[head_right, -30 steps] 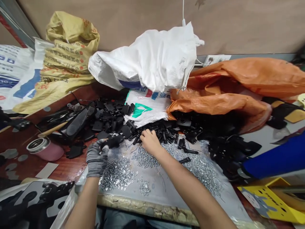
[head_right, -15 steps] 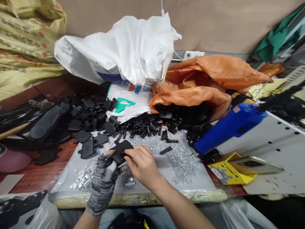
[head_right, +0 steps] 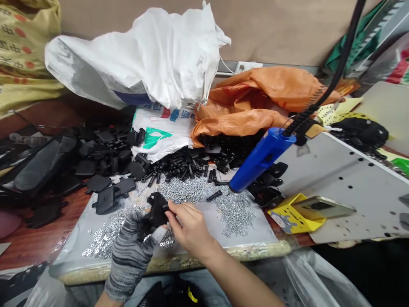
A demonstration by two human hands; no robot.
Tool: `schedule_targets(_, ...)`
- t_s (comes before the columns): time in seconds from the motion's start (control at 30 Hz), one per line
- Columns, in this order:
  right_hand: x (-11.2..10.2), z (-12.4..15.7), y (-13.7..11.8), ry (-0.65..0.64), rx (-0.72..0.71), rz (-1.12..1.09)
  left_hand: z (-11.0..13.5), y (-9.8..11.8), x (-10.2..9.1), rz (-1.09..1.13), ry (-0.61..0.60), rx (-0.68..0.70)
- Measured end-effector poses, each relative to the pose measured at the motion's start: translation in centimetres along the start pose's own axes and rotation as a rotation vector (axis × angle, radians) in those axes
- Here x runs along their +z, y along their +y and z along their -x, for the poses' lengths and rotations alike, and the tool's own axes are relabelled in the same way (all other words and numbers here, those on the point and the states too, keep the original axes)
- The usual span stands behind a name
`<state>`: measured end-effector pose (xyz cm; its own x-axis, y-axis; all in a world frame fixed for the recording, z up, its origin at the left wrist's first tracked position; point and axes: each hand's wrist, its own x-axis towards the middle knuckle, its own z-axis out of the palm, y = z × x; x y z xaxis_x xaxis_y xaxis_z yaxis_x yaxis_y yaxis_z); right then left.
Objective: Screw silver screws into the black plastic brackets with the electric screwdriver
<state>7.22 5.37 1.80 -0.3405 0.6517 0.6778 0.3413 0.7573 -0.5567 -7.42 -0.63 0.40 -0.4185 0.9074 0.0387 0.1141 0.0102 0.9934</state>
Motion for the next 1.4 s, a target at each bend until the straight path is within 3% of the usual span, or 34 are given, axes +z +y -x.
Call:
schedule_targets(0.13, -0.3, 0.8, -0.5, -0.002, 0.014, -0.049, 0.1, -0.2, -0.1, 0.019, -0.024, -0.01)
schedule_targets(0.23, -0.6, 1.7, -0.7, -0.018, 0.162, -0.057, 0.2, -0.4, 0.1, -0.036, -0.015, 0.064)
schedule_targets(0.37, -1.2, 2.7, -0.6, -0.062, 0.145, -0.062, 0.3, 0.1, 0.7, 0.017, -0.107, 0.146)
schedule_targets(0.47, -1.7, 3.1, -0.4, -0.095, 0.265, -0.093, 0.5, 0.8, 1.2, -0.126, -0.127, 0.286)
schedule_targets(0.57, -2.1, 3.5, -0.2, -0.115, 0.267, -0.107, 0.5, 1.1, 1.5, -0.19, -0.158, 0.343)
schedule_targets(0.73, -3.4, 4.1, -0.6, -0.245, 0.273, -0.108, -0.2, 0.0, 1.4, -0.277, -0.211, 0.254)
schedule_targets(0.87, -5.4, 4.1, -0.8, -0.43, 0.185, -0.158, -0.7, -0.4, 1.6, -0.281, -0.452, 0.15)
schedule_targets(0.93, -6.7, 4.0, -0.2, -0.491, 0.22, -0.128, -0.6, -0.3, 2.1, -0.231, -0.51, 0.081)
schedule_targets(1.1, -9.5, 4.1, 4.1, -0.61, 0.576, 0.543, 0.4, -0.3, 3.4, -0.097, -0.547, -0.069)
schedule_targets(1.17, -9.9, 4.2, 5.5, -0.648, 0.613, 0.63, 0.8, -0.3, 3.8, -0.028, -0.603, -0.094)
schedule_targets(1.3, -9.9, 3.6, 5.8, -0.667, 0.587, 0.589, 1.4, -0.3, 4.6, 0.056, -0.687, -0.157)
schedule_targets(1.4, -9.4, 2.8, 3.8, -0.574, 0.523, 0.326, 1.7, -0.7, 5.4, 0.008, -0.661, -0.129)
